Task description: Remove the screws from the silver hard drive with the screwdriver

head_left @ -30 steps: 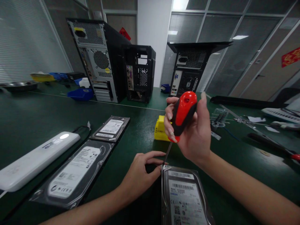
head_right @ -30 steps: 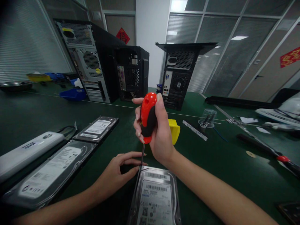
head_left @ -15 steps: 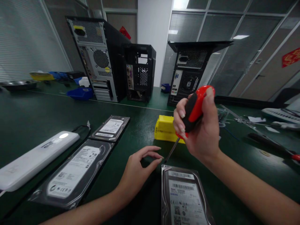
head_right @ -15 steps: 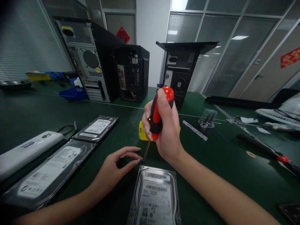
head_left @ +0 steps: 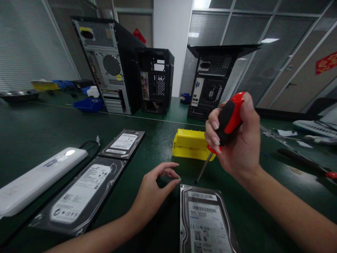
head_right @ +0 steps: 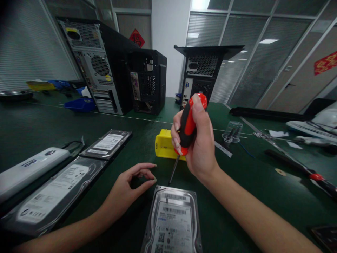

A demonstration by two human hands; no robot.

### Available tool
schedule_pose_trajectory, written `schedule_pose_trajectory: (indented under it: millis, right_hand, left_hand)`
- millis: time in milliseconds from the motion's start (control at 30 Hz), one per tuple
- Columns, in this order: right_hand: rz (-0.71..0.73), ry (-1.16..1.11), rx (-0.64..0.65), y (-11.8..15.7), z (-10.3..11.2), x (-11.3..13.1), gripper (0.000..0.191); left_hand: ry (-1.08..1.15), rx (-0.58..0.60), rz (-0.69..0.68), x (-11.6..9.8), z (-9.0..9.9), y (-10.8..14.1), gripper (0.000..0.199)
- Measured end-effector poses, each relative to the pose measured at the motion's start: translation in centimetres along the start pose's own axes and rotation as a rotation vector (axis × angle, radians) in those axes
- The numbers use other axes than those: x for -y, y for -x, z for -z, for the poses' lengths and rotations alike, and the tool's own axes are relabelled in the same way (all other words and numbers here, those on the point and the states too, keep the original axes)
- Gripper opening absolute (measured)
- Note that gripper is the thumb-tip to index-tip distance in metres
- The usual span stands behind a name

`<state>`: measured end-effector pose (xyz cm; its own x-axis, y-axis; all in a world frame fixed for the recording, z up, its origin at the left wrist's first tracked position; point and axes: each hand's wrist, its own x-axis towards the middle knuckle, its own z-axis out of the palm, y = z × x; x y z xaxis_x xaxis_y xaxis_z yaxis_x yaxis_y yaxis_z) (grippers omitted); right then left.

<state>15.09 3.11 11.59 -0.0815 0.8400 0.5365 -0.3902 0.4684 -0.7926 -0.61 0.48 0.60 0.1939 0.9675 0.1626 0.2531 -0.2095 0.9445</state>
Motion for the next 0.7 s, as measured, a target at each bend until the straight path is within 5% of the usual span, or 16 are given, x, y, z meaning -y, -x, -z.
schedule_pose_trajectory:
  millis: [467,700]
  right_hand:
    - [-0.005,-0.014,-0.009,0.0,0.2,0.1,0.028]
    - [0.041,0.03,-0.143,-0.9,1.9,1.1,0.024]
  left_hand:
    - [-0.051,-0.029,-0.012,0.8,-0.1,-0.1,0.047]
    - [-0.109,-0.027,-0.004,1.0,0.0,0.0,0.046]
